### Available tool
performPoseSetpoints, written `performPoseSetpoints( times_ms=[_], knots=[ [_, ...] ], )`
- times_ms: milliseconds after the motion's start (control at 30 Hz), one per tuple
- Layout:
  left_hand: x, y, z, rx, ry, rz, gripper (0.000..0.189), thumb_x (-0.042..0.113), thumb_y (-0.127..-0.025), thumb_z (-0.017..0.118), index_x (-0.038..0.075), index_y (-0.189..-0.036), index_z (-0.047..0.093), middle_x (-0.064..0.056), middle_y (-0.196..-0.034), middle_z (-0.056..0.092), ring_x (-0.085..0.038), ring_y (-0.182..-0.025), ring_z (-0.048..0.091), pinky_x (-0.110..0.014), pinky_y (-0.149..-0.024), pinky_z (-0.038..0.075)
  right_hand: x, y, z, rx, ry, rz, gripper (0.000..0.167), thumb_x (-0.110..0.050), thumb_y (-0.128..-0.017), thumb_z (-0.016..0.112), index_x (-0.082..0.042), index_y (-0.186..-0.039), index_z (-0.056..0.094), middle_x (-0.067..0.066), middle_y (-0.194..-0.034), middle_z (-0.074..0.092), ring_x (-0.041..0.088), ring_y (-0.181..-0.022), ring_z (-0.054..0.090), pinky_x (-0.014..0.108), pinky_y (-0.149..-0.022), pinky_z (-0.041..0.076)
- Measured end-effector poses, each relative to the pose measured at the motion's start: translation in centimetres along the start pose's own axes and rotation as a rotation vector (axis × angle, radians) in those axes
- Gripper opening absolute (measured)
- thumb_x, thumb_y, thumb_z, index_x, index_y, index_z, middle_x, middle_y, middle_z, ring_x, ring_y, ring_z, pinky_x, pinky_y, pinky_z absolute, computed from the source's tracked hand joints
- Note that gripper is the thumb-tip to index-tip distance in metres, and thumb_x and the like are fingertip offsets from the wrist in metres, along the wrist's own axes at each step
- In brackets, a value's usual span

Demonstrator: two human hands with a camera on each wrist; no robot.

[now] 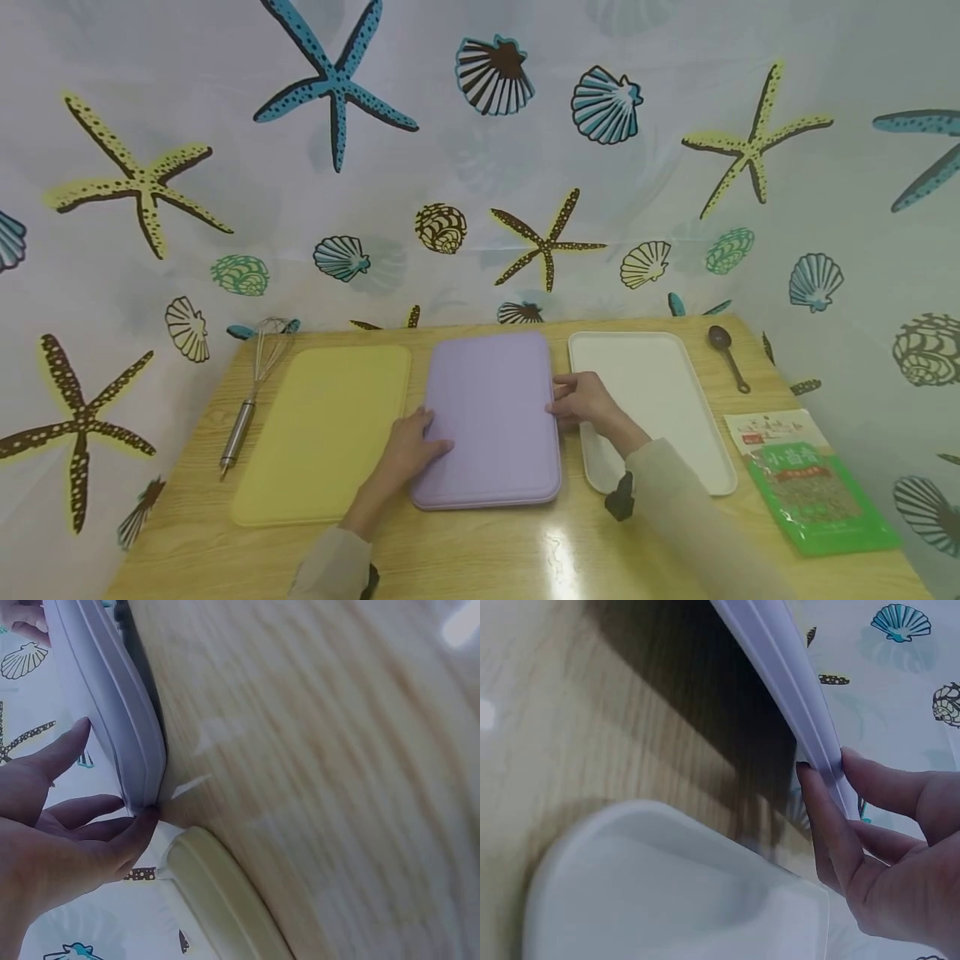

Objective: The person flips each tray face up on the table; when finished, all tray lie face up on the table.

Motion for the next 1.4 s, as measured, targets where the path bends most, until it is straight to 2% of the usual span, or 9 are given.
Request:
performPoseSetpoints(
  times_ms=[300, 467, 700, 833, 967, 1233, 1400],
  knots=[
    [0.2, 1.0, 0.4, -0.043, -0.008, 0.03, 0.064, 0.019, -0.087, 0.07, -0.014, -0.135, 0.044, -0.035, -0.146, 0.03, -0.053, -0.134, 0.028, -0.058, -0.112, 0.023, -0.9, 0.1, -0.5, -0.045, -0.049, -0.006, 0.065, 0.006, -0.079, 0.073, 0.007, -0.138, 0.045, 0.024, -0.109, 0.06, 0.018, -0.066, 0.067, 0.043, -0.072, 0.059],
    [1.0, 2.7, 0.4, -0.057, -0.02, 0.053, 0.066, 0.021, -0.084, 0.074, -0.013, -0.133, 0.047, -0.037, -0.145, 0.03, -0.055, -0.131, 0.03, -0.06, -0.109, 0.027, -1.3, 0.2, -0.8, -0.053, -0.072, -0.009, 0.065, 0.006, -0.079, 0.073, 0.005, -0.138, 0.046, 0.023, -0.107, 0.059, 0.016, -0.067, 0.066, 0.042, -0.072, 0.059],
    [2.5, 5.2, 0.8, -0.11, -0.049, 0.118, 0.087, 0.036, -0.074, 0.082, -0.014, -0.135, 0.044, -0.04, -0.144, 0.027, -0.058, -0.129, 0.031, -0.063, -0.106, 0.029, -2.1, 0.5, -1.0, -0.045, -0.074, -0.021, 0.064, 0.005, -0.08, 0.072, 0.005, -0.138, 0.046, 0.023, -0.107, 0.059, 0.015, -0.067, 0.065, 0.047, -0.076, 0.058],
    [3.4, 6.0, 0.9, -0.129, -0.052, 0.146, 0.095, 0.03, -0.066, 0.088, -0.013, -0.137, 0.041, -0.04, -0.146, 0.024, -0.059, -0.129, 0.029, -0.063, -0.106, 0.029, -2.5, 0.6, -1.2, -0.033, -0.071, -0.024, 0.064, 0.005, -0.08, 0.073, 0.004, -0.138, 0.046, 0.023, -0.108, 0.059, 0.014, -0.068, 0.064, 0.047, -0.076, 0.058],
    [3.7, 6.4, 1.3, -0.124, -0.086, 0.14, 0.099, 0.018, -0.06, 0.09, -0.009, -0.141, 0.038, -0.035, -0.149, 0.024, -0.056, -0.131, 0.029, -0.063, -0.106, 0.03, -2.8, 0.6, -1.5, -0.036, -0.059, -0.025, 0.064, 0.002, -0.08, 0.074, 0.004, -0.139, 0.046, 0.022, -0.108, 0.06, 0.015, -0.07, 0.064, 0.044, -0.075, 0.059],
    [4.0, 6.5, 1.7, -0.062, -0.161, 0.143, 0.088, 0.01, -0.064, 0.086, -0.009, -0.138, 0.043, -0.034, -0.146, 0.031, -0.055, -0.125, 0.039, -0.06, -0.103, 0.037, -3.9, 1.2, -1.8, -0.055, -0.078, -0.048, 0.063, 0.001, -0.081, 0.073, 0.005, -0.138, 0.047, 0.021, -0.109, 0.06, 0.019, -0.075, 0.065, 0.043, -0.076, 0.059],
    [4.7, 7.2, 1.6, -0.062, -0.112, 0.11, 0.084, 0.006, -0.065, 0.084, -0.009, -0.137, 0.044, -0.036, -0.143, 0.033, -0.056, -0.122, 0.042, -0.06, -0.101, 0.038, -4.9, 1.7, -2.0, -0.079, -0.114, -0.056, 0.061, 0.001, -0.083, 0.071, 0.003, -0.139, 0.047, 0.022, -0.112, 0.059, 0.017, -0.076, 0.065, 0.041, -0.078, 0.059]
  ],
)
Point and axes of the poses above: each hand's wrist, its own y-axis away from the middle knuckle, its own z-axis out of the palm, x = y × z, the point moved 6 cm from there along -y, towards the middle knuckle
